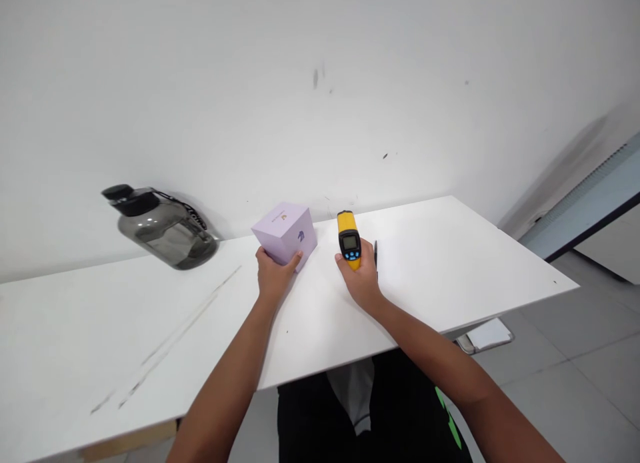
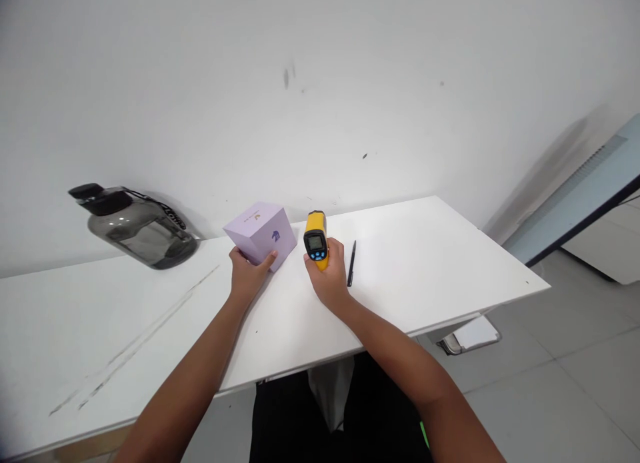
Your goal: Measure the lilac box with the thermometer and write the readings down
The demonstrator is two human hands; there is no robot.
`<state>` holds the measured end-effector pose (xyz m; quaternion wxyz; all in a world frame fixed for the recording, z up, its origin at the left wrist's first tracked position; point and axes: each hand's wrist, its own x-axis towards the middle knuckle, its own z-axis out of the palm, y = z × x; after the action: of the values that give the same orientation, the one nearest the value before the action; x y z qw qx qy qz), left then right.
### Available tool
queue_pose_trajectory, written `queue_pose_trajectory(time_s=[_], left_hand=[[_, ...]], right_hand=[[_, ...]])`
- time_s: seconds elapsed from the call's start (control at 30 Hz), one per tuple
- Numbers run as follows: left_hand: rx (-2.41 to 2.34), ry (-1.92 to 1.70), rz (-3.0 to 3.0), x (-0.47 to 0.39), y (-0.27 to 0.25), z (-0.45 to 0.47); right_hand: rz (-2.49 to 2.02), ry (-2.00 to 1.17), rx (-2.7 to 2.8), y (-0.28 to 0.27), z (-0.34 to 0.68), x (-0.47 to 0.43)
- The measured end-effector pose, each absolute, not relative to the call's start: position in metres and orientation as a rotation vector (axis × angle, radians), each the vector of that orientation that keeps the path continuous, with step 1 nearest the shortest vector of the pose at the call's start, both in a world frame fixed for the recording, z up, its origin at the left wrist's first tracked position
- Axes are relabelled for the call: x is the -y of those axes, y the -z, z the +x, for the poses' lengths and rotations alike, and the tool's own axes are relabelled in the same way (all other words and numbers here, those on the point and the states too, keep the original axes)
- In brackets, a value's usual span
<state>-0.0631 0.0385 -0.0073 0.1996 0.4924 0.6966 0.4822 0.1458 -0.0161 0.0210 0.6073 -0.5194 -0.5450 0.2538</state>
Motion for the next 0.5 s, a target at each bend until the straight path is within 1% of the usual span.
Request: queue_pose_trajectory(time_s=[0.5], left_hand=[[-1.929, -1.418, 1.385, -0.0402, 0.0116, -0.0631]], right_hand=[[-1.179, -0.617, 1.267, -0.0190, 0.1451, 0.0165]])
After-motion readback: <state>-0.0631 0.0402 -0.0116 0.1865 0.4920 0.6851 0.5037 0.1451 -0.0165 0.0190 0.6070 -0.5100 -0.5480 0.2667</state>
